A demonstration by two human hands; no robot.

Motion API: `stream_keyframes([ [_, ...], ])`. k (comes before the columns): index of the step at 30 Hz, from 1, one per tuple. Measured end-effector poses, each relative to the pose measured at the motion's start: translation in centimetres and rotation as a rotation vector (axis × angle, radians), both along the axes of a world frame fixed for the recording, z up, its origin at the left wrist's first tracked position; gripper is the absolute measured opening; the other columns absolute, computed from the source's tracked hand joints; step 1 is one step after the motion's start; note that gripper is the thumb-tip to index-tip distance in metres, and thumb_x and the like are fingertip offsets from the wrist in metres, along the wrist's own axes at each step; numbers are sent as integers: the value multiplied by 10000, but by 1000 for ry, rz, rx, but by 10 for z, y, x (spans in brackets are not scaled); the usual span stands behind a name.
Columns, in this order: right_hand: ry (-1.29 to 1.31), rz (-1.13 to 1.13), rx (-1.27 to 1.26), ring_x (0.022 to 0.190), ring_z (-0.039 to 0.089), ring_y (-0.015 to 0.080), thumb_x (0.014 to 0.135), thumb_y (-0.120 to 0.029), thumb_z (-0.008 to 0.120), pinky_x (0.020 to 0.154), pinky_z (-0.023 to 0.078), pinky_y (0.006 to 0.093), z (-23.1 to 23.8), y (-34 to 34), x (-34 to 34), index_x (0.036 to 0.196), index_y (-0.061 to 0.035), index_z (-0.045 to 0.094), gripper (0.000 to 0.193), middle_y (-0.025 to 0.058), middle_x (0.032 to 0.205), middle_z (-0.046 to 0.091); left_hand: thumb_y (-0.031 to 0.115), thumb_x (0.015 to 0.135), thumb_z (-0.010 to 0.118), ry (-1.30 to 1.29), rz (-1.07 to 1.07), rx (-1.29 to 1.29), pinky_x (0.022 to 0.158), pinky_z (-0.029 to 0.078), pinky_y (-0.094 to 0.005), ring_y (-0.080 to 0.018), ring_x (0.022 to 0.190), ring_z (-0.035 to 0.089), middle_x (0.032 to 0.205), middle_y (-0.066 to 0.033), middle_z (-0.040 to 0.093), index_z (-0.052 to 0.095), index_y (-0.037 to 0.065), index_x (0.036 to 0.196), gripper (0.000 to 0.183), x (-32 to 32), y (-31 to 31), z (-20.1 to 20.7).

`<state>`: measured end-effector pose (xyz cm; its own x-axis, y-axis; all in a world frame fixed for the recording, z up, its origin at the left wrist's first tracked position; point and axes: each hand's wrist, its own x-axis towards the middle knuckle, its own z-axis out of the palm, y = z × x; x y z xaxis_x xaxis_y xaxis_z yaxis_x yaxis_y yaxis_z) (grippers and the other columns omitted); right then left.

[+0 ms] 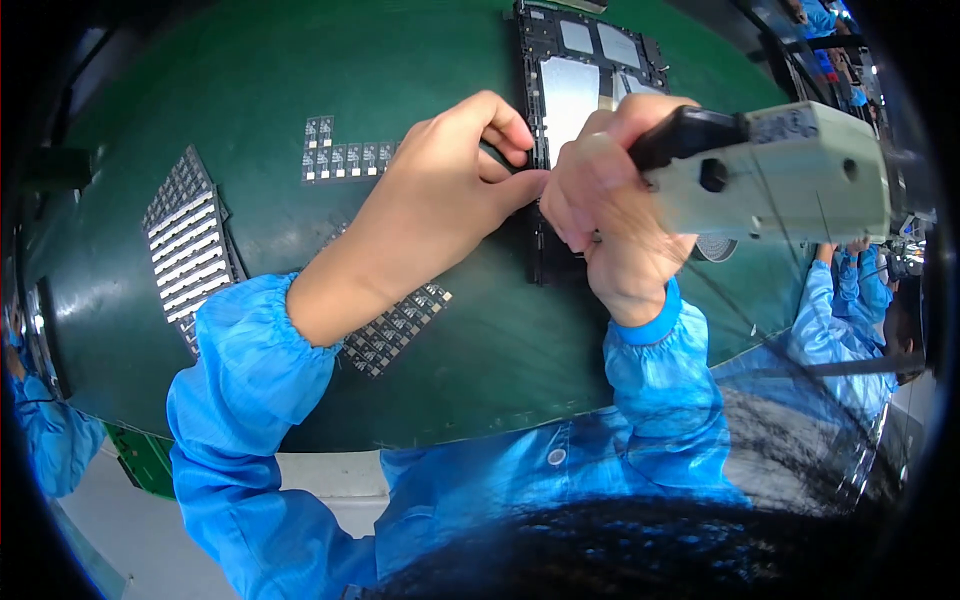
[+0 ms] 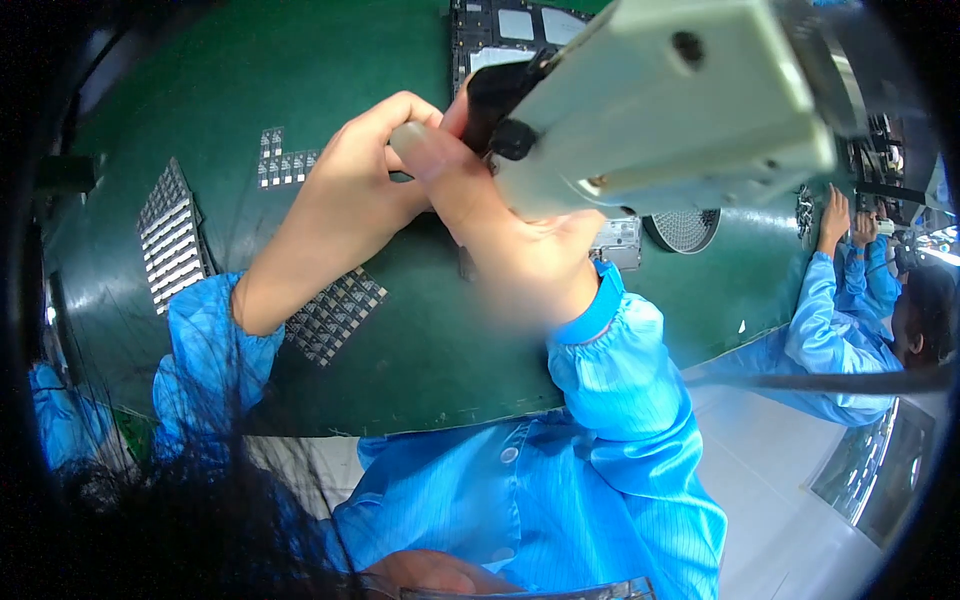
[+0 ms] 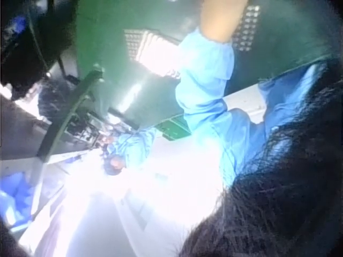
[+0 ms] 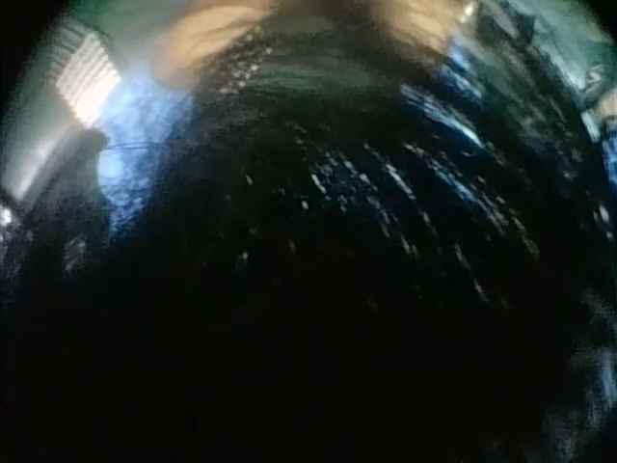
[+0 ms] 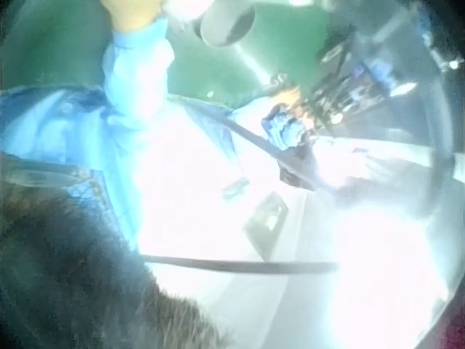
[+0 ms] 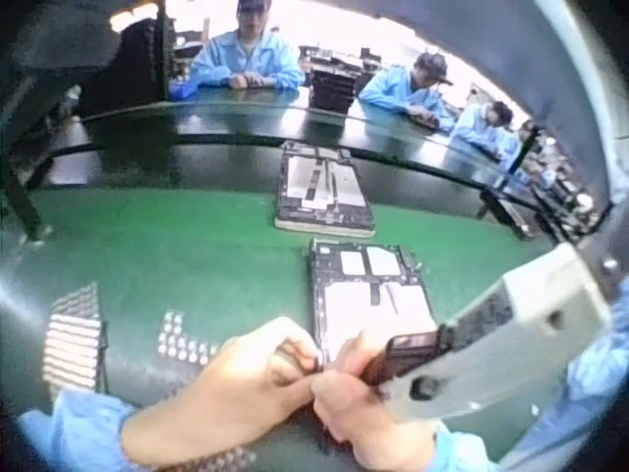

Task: The person repeatedly takes tablet device frames from a conveyor line, attaches small electronic components by hand, fastens them using an electric screwdriver, and places the assembled units back onto the line.

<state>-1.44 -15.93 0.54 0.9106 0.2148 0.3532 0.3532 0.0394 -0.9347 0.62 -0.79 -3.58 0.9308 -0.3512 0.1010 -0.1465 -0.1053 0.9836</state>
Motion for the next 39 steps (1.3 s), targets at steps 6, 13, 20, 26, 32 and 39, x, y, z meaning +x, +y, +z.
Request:
stream_keyframes([
  [6,55,-48,186,453,386,99,857,56,518,396,329,250,1,7,-6,1027,-60,414,230,26,636,422,94,789,742,83,-97,81,737,524,-358,-299,881,672,987,-199,628,473,-13,1149,462,-15,20,30],
  [13,113,-31,51,527,458,92,854,-37,673,487,393,230,8,-5,-2,991,-57,473,243,20,688,507,273,643,854,-251,-94,690,945,436,-450,-399,1136,500,1300,-223,439,278,-34,1411,1009,-60,-11,54],
  [20,-13,-100,473,477,393,95,831,-259,683,461,373,251,50,-71,-3,1305,-56,385,596,-23,643,423,142,751,774,-398,85,644,977,433,-429,-373,1156,504,1328,-195,468,383,22,1381,750,-69,-18,35],
  [26,-50,26,688,442,308,50,954,-231,535,449,330,233,59,-175,-5,1235,-40,467,346,-60,574,301,109,903,671,548,276,-441,941,477,-316,-149,1075,584,1343,-173,483,366,-16,1391,589,-69,-21,40],
  [32,-95,-259,593,476,300,39,971,-184,520,467,295,228,30,-215,-4,1174,-10,496,269,-55,595,321,140,949,589,552,230,-586,941,513,-368,-203,1065,612,1147,-121,623,498,-70,1257,384,-42,7,76],
  [39,-70,-358,576,491,338,61,962,-135,542,480,308,239,27,-216,-3,1180,4,516,260,-42,612,356,192,989,511,77,465,-363,919,498,-331,-172,1025,609,1133,-104,634,535,-55,1243,355,42,74,95],
])
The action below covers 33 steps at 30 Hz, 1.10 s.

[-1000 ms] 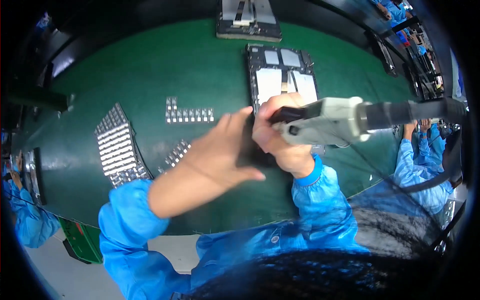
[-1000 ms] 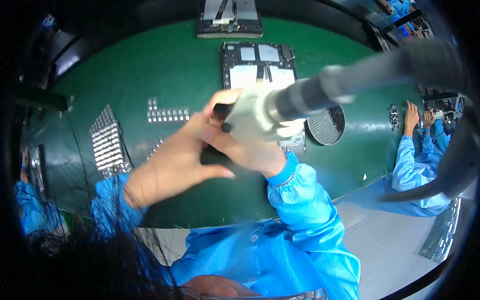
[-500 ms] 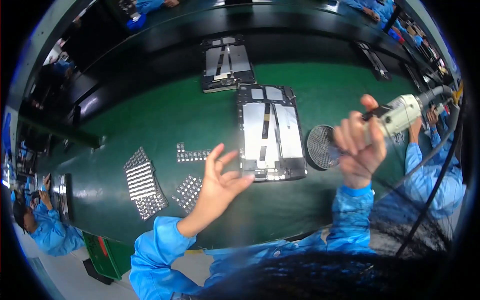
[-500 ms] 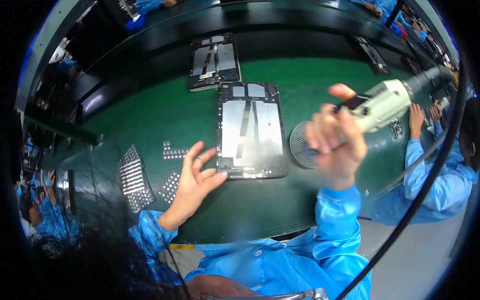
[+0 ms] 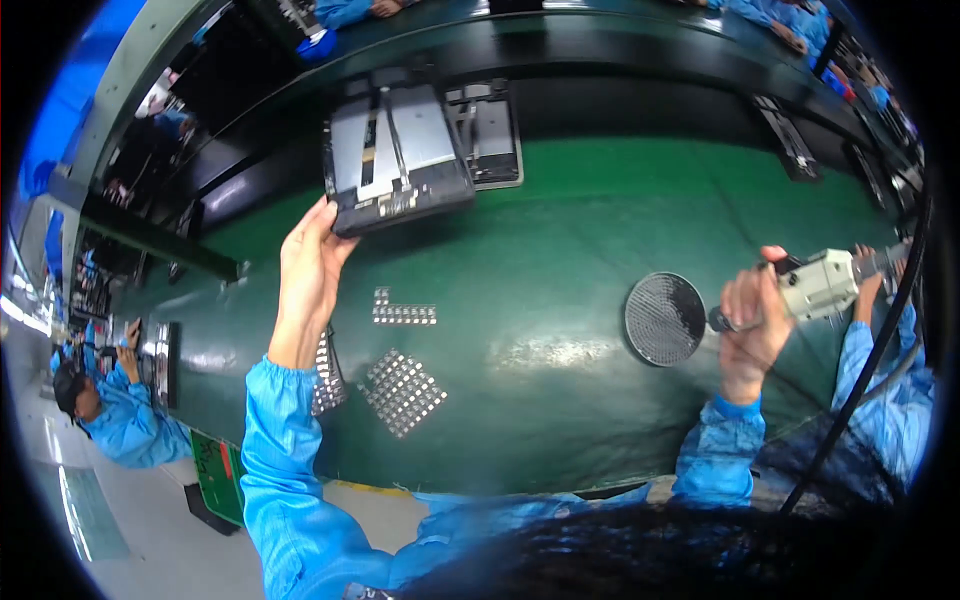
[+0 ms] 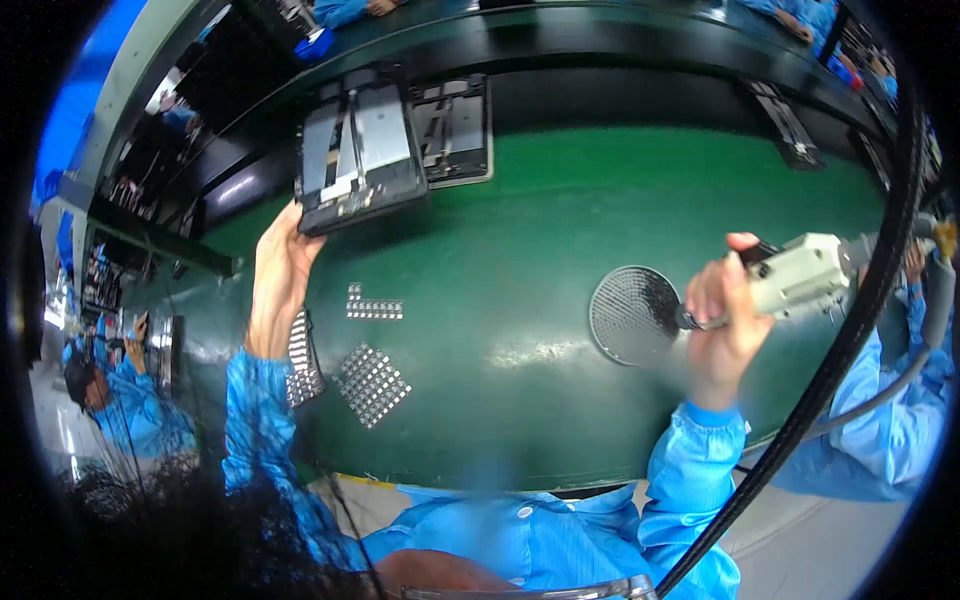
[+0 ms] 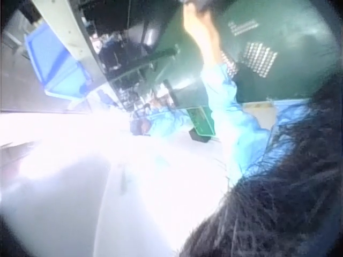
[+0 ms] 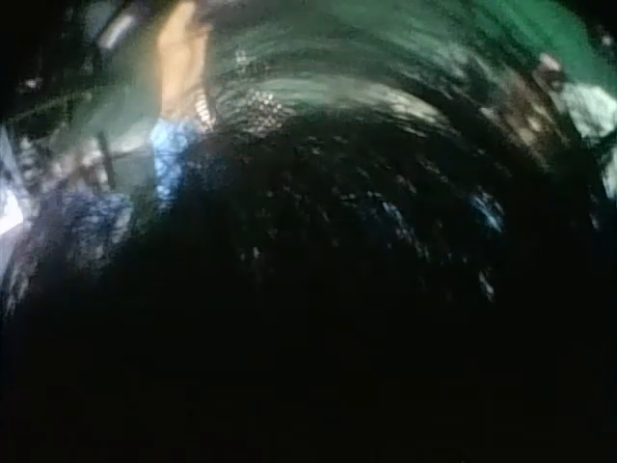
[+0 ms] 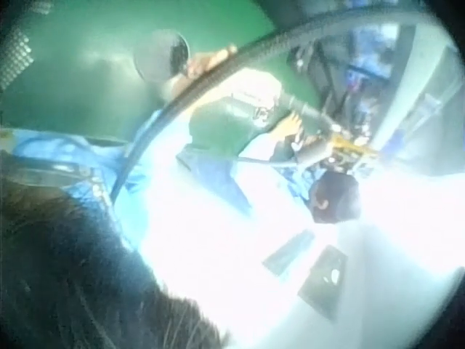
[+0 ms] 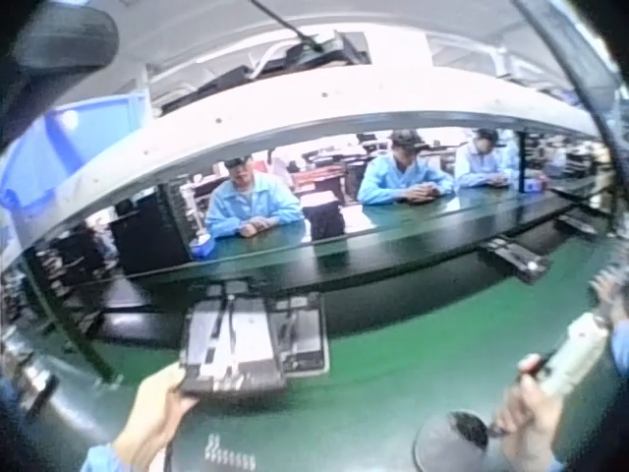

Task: The person repeatedly takes tablet device frames from a conveyor line, attaches small electronic components by hand, fastens them using an electric screwdriver, and places the assembled units back onto the line.

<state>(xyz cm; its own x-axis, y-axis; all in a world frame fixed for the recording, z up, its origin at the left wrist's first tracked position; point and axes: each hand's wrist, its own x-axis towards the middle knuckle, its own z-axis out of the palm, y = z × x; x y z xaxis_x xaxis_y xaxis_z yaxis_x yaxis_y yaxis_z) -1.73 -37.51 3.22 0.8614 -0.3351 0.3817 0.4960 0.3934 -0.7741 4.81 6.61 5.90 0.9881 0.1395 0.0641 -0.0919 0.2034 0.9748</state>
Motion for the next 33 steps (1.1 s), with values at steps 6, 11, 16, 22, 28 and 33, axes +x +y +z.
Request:
stream_keyframes([
  [6,37,-67,-15,477,378,84,933,-87,569,456,345,258,0,10,1,1137,18,532,233,3,610,427,198,927,635,70,-181,-159,862,496,-314,-157,955,610,1046,-61,656,622,16,1128,271,87,-112,-29],
  [11,39,-75,-22,493,398,88,919,-66,580,467,373,262,-4,9,3,1132,19,530,235,12,639,447,129,951,576,195,-266,-184,851,529,-340,-197,913,636,1010,-121,654,604,-90,1112,273,148,-192,-77],
  [16,55,-77,-21,428,357,90,878,-38,582,423,354,270,3,-21,-10,1131,9,534,262,-2,562,395,297,832,730,-261,-149,1027,885,501,-378,-277,1013,650,1182,-188,647,549,-23,1293,589,137,-168,-40],
  [22,51,61,-29,388,351,98,842,-10,554,399,362,283,-19,-29,-17,1131,23,511,295,8,531,387,224,792,788,-264,-345,1069,1007,404,-301,-206,1124,568,1249,-154,595,408,59,1441,770,117,-19,-70],
  [28,23,5,-118,403,317,82,852,-65,536,404,317,265,-35,-27,-17,1128,-12,516,282,-2,577,375,260,951,610,-253,-71,1179,998,400,-283,-199,1156,565,1294,-137,590,541,141,1362,434,110,-38,-88],
  [33,85,-10,-36,408,381,106,828,0,568,409,373,286,-35,-19,-18,1120,56,512,303,36,539,442,238,964,603,95,-4,422,1010,418,-298,-203,1182,555,1268,-133,578,555,4,1299,411,109,-28,-86],
])
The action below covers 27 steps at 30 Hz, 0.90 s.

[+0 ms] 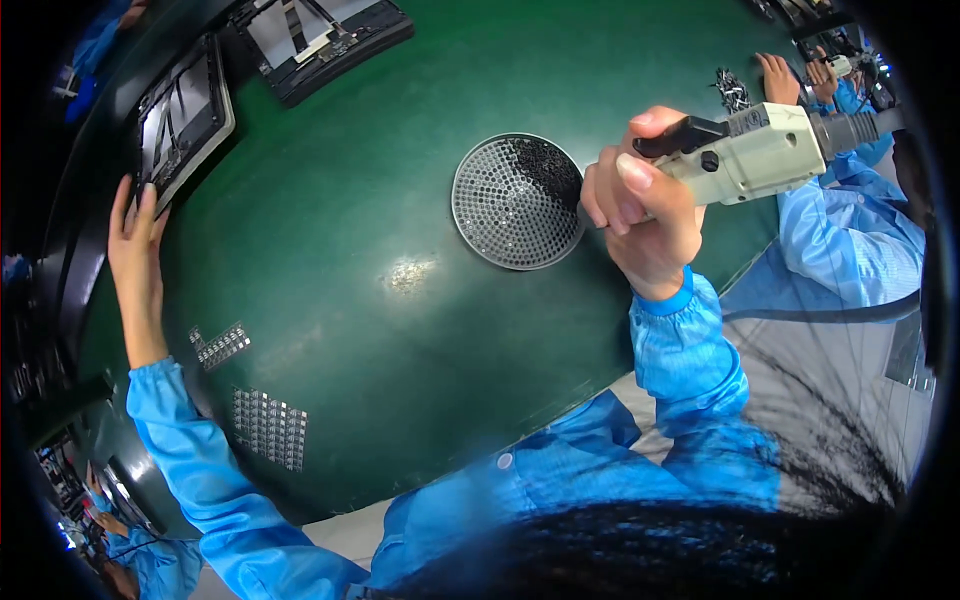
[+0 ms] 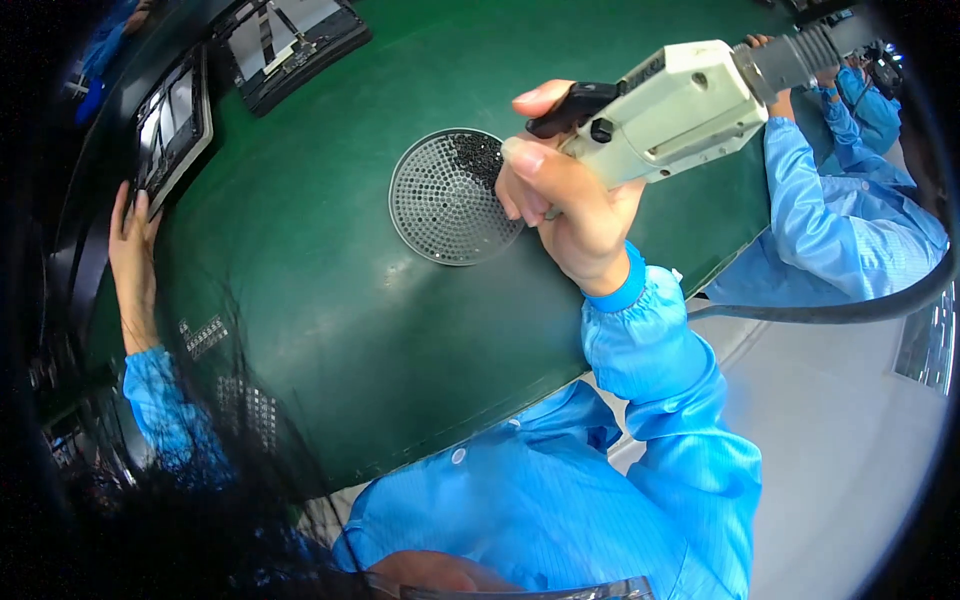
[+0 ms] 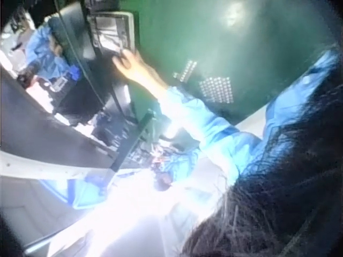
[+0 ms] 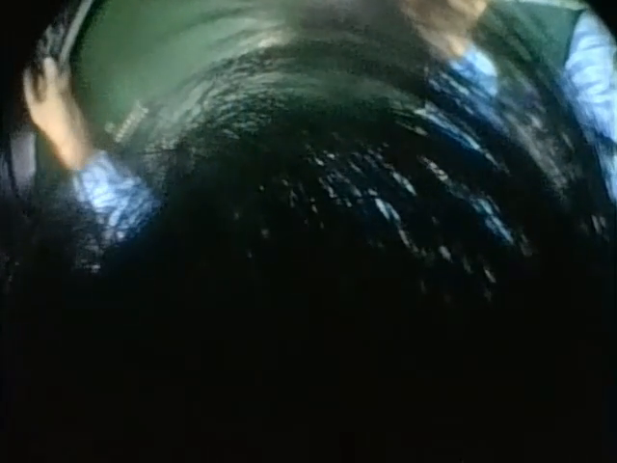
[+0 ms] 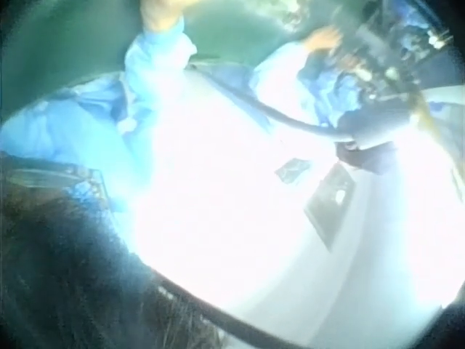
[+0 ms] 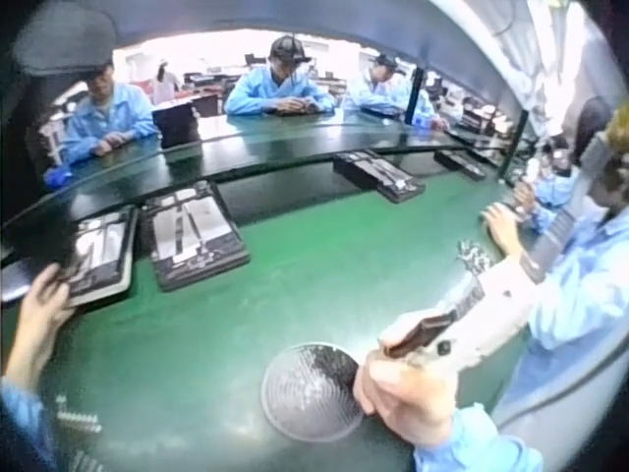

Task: The person repeatedly takes tablet device frames from a conveyor line, attaches small electronic components by hand, fastens them using an electric screwdriver, and places the assembled units back onto the line.

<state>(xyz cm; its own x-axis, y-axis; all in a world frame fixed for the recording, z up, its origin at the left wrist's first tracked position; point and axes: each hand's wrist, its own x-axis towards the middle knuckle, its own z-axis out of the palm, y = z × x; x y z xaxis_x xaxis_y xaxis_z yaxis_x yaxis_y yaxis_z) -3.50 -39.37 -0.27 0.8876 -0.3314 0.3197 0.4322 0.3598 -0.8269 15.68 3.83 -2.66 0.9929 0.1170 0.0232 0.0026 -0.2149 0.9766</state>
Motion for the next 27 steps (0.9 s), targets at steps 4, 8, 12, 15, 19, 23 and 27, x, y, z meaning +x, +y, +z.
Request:
stream_keyframes([
  [4,29,77,21,409,392,107,817,13,576,415,381,283,14,-7,7,1088,53,527,278,45,550,465,108,962,566,260,-74,-633,1084,433,-365,-250,1189,548,1253,-180,565,532,-78,1239,335,28,47,4],
  [8,34,75,9,415,412,106,806,33,594,412,377,272,14,-7,6,1076,47,529,278,46,554,471,97,970,550,158,0,-720,1092,428,-369,-252,1191,546,1245,-202,563,524,-115,1207,319,-4,44,11],
  [12,78,117,-172,404,341,100,855,-47,538,410,334,282,21,-7,5,1133,-51,484,283,7,553,381,115,973,552,50,66,-558,1101,413,-412,-231,1179,558,1232,-201,578,514,-118,1211,336,-110,4,32],
  [15,148,158,-199,407,348,96,853,-33,533,413,336,278,26,-8,5,1121,-56,465,278,11,555,389,142,964,565,164,196,-540,998,507,-375,-217,1161,575,1273,-183,557,427,-90,1335,459,-173,-47,45],
  [19,138,149,1,491,494,77,739,62,649,435,368,226,24,-1,1,1009,18,567,286,53,689,576,113,960,556,309,115,-473,878,586,-382,-258,1126,594,1247,-159,551,247,-51,1451,603,-225,-87,43],
  [23,210,83,-138,551,518,72,703,64,660,494,407,226,20,1,-7,971,-12,594,286,43,706,583,86,963,544,361,-58,-494,906,561,-384,-239,1129,597,1311,-175,534,239,-36,1461,596,-232,-110,27],
  [27,195,84,-164,572,523,70,692,63,672,509,417,224,19,5,-9,957,-16,596,288,39,739,590,83,967,537,511,-21,-424,923,545,-365,-224,1152,581,1289,-179,556,225,-38,1467,602,-223,-114,33],
])
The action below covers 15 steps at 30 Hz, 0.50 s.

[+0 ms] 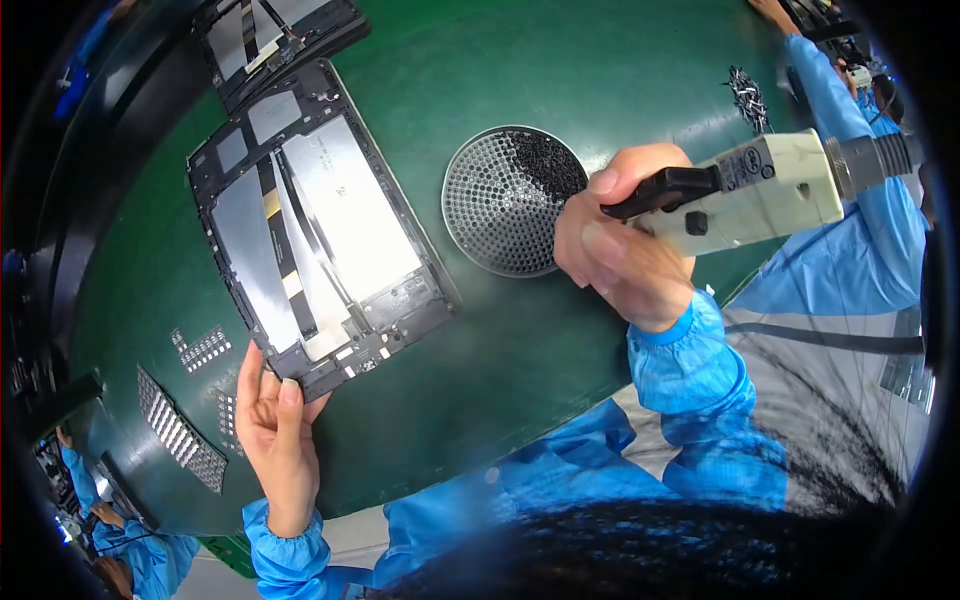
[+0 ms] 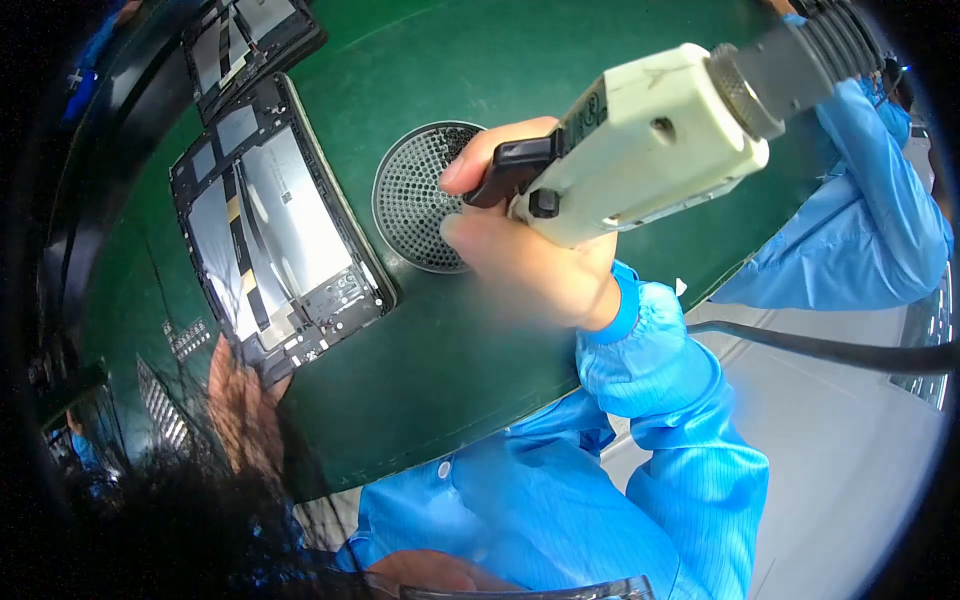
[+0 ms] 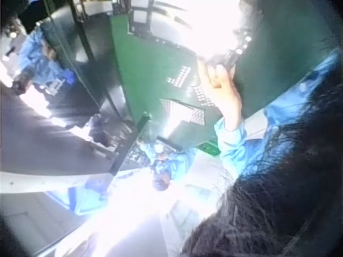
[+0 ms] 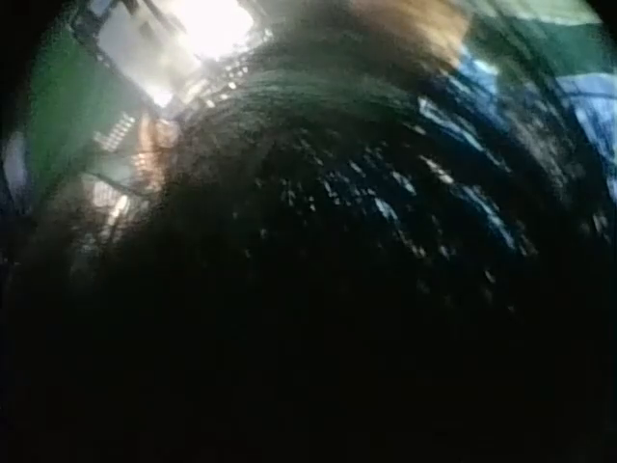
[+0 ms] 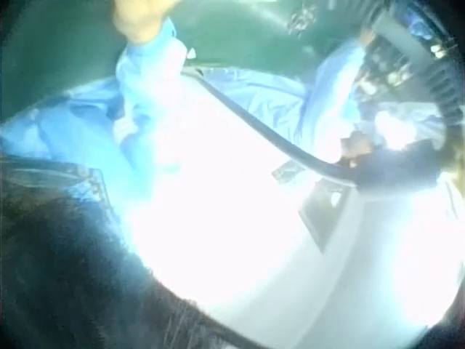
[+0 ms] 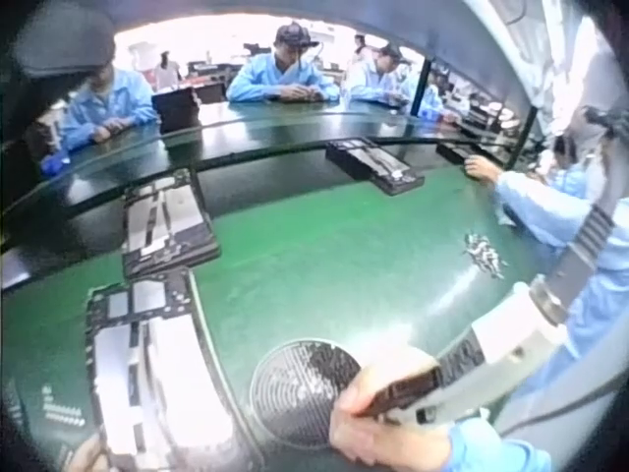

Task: The person repeatedly takes tablet device frames from a conveyor line, attaches small electronic components by hand, fastens them using an electric screwdriver, and places the assembled units back onto the line.

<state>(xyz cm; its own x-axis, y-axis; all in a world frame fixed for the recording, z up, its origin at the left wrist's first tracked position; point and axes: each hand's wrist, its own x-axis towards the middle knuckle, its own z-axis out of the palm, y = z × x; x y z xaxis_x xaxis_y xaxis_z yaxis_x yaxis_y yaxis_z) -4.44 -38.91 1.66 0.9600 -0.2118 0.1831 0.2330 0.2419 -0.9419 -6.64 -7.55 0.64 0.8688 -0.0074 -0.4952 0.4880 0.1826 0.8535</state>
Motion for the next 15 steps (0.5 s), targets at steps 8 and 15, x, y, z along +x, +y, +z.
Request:
stream_keyframes([
  [8,32,24,31,593,539,71,714,100,649,513,425,219,2,-1,5,978,-19,592,295,43,811,604,71,926,608,-329,-273,296,975,473,-338,-200,1128,551,1307,-151,490,455,-66,1363,483,19,31,-13],
  [15,-37,178,-96,454,407,115,845,-29,614,406,351,272,-10,3,19,1019,-64,437,251,27,594,419,101,932,590,-411,-103,479,968,467,-341,-195,1115,564,1305,-143,548,534,-14,1316,405,50,64,31],
])
